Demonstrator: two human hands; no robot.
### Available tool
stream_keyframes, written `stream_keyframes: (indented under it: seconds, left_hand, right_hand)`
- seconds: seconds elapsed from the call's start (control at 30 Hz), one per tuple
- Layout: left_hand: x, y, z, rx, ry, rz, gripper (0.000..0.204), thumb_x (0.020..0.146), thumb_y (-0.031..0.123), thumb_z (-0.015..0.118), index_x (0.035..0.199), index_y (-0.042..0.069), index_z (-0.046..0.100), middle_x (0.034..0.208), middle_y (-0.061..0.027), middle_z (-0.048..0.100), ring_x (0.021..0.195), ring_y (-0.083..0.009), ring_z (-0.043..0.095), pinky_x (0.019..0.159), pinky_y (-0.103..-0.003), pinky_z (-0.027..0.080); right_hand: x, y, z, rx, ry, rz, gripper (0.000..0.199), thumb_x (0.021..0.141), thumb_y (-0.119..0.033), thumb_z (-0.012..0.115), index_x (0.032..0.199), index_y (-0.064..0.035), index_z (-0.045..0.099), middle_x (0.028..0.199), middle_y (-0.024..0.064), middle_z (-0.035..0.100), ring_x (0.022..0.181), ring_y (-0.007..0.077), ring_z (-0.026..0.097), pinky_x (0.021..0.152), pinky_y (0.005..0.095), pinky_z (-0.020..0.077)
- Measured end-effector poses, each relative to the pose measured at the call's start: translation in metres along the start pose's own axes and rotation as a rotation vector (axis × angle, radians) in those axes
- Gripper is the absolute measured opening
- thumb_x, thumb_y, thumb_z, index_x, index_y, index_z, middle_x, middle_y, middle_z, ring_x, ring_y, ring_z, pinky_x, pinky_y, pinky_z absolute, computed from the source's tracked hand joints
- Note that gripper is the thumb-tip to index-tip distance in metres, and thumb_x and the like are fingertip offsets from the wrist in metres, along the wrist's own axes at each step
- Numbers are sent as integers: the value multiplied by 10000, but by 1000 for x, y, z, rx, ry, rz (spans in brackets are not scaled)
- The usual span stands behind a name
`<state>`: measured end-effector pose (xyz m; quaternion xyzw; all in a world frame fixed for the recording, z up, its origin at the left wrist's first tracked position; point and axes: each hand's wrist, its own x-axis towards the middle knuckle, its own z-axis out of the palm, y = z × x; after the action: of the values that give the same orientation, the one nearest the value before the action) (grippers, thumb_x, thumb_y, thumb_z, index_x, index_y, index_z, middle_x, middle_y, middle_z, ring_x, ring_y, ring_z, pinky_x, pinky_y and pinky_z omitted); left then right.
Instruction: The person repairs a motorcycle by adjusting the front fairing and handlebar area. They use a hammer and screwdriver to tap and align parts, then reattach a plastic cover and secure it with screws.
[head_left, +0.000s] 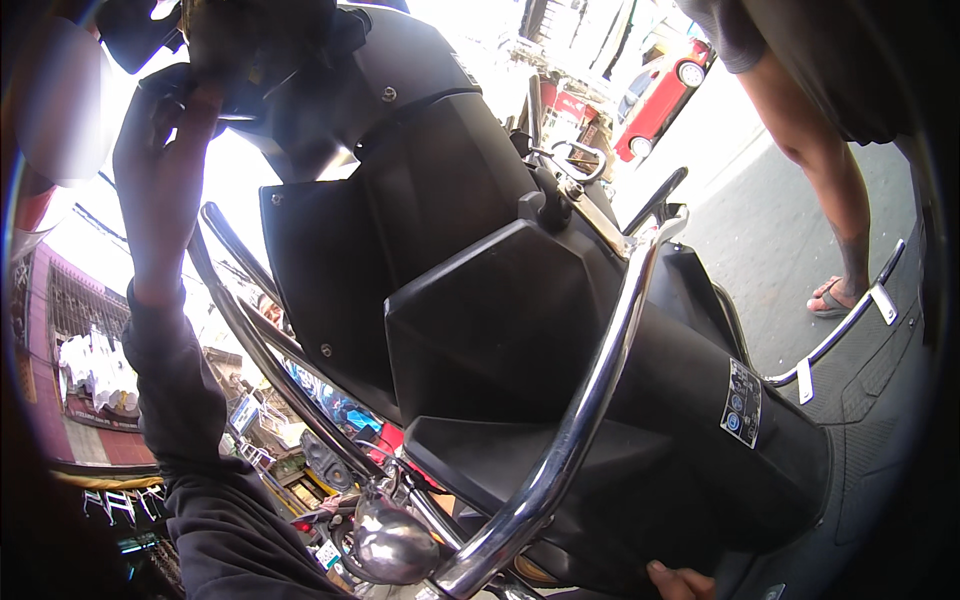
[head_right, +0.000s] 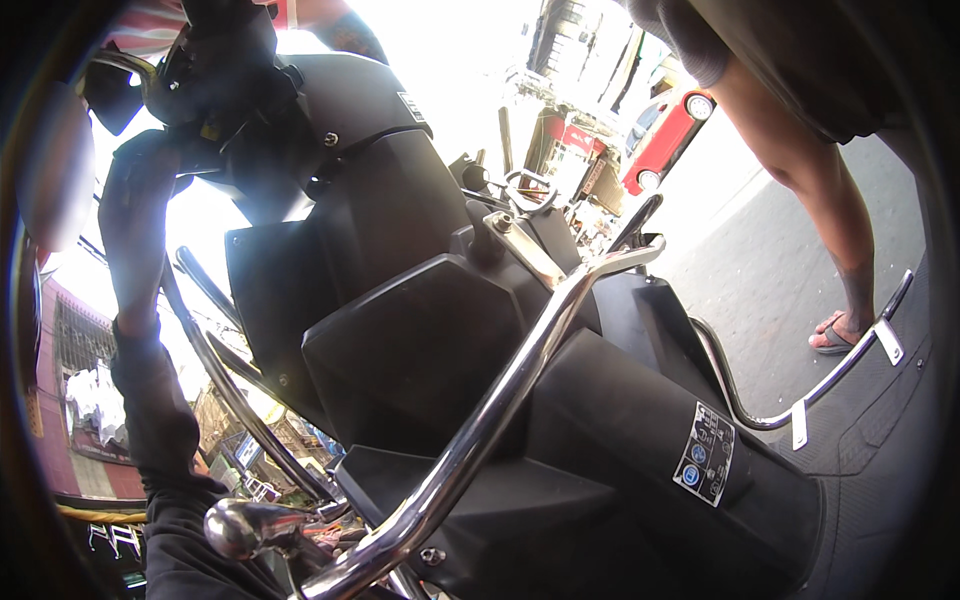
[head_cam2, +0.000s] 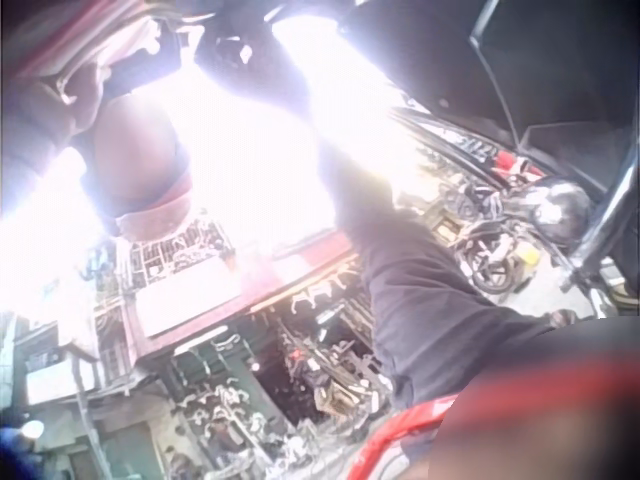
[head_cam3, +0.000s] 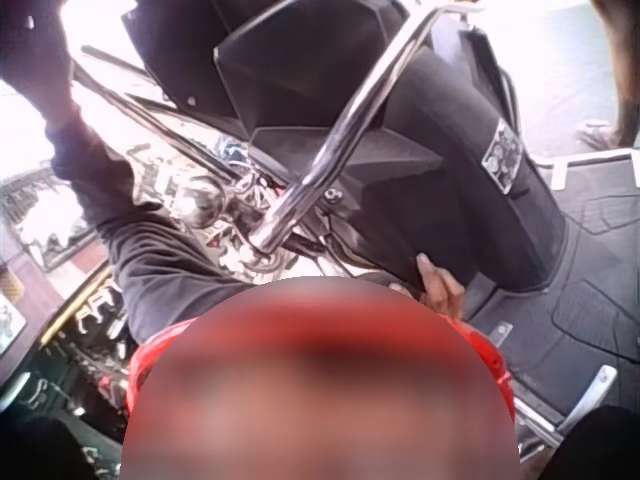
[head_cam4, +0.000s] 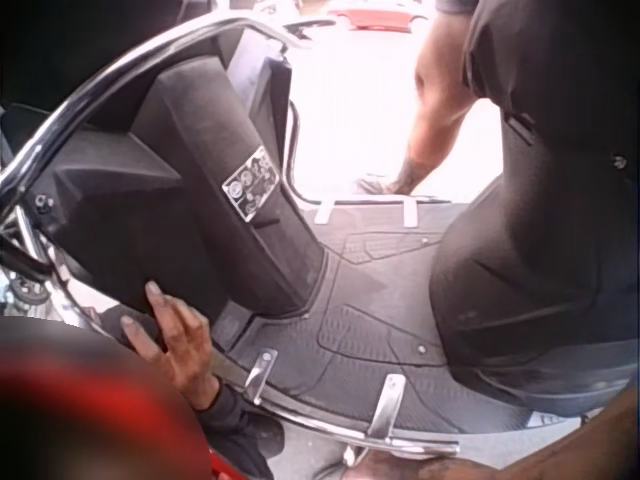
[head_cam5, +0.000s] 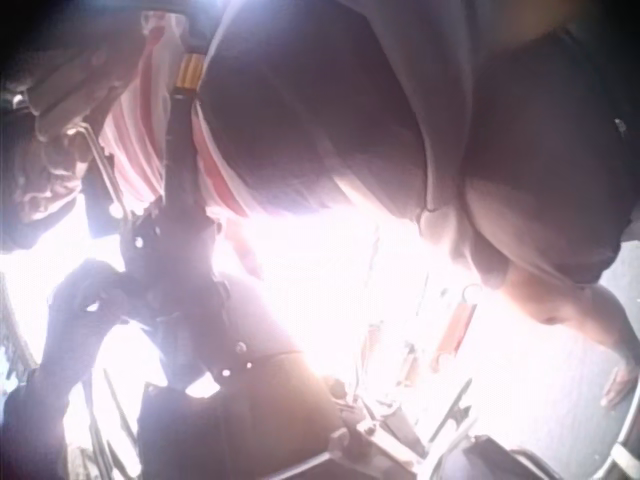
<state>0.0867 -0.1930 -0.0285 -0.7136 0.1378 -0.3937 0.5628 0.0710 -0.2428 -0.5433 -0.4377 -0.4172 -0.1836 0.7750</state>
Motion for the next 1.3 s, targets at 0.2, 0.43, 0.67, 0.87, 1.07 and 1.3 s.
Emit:
stream_keyframes:
  seconds: [0.2,0.43,0.67,0.87,1.07,1.3]
  left_hand:
    - [5,-8,-4,58,167,-142,462,937,380,688,1238,39,607,1079,-98,685,956,-173,656,843,-315,488]
    - [12,14,-7,240,334,247,676,915,392,696,1437,31,464,1345,-195,575,1242,-313,570,1080,-449,411]
    - [-25,11,-99,1404,87,670,418,1006,287,453,1278,6,604,1203,-180,679,1142,-343,637,977,-479,503]
    - [-51,21,-107,1087,-59,308,366,956,160,491,1260,39,653,1225,-163,686,1104,-320,680,970,-418,530]
    - [-51,49,-95,1451,-474,-33,542,822,77,510,1358,66,592,1354,-145,619,1319,-347,532,1160,-468,368]
    - [-54,57,-96,1477,-409,246,708,786,36,509,1485,12,403,1534,-174,427,1442,-356,381,1180,-528,324]
  right_hand:
    - [1,0,-4,-31,-24,-18,285,966,-374,606,1084,-116,636,1259,286,616,988,394,614,795,463,541]
    - [2,-3,-4,-40,-9,-1,275,942,-354,637,1062,-106,632,1257,286,622,964,399,630,787,452,548]
    - [4,-2,-5,-39,19,-50,256,936,-304,617,1069,-86,632,1268,303,615,943,403,647,764,453,552]
    - [0,1,-4,-30,24,-67,201,922,-220,583,1064,-94,653,1283,301,611,952,398,650,763,445,553]
    - [-1,3,-7,-36,-6,-71,211,910,-252,650,1043,-89,665,1298,294,605,950,397,653,759,445,557]
    - [-1,4,-8,-59,-42,-89,264,895,-298,700,1030,-76,652,1266,312,609,960,416,656,749,455,578]
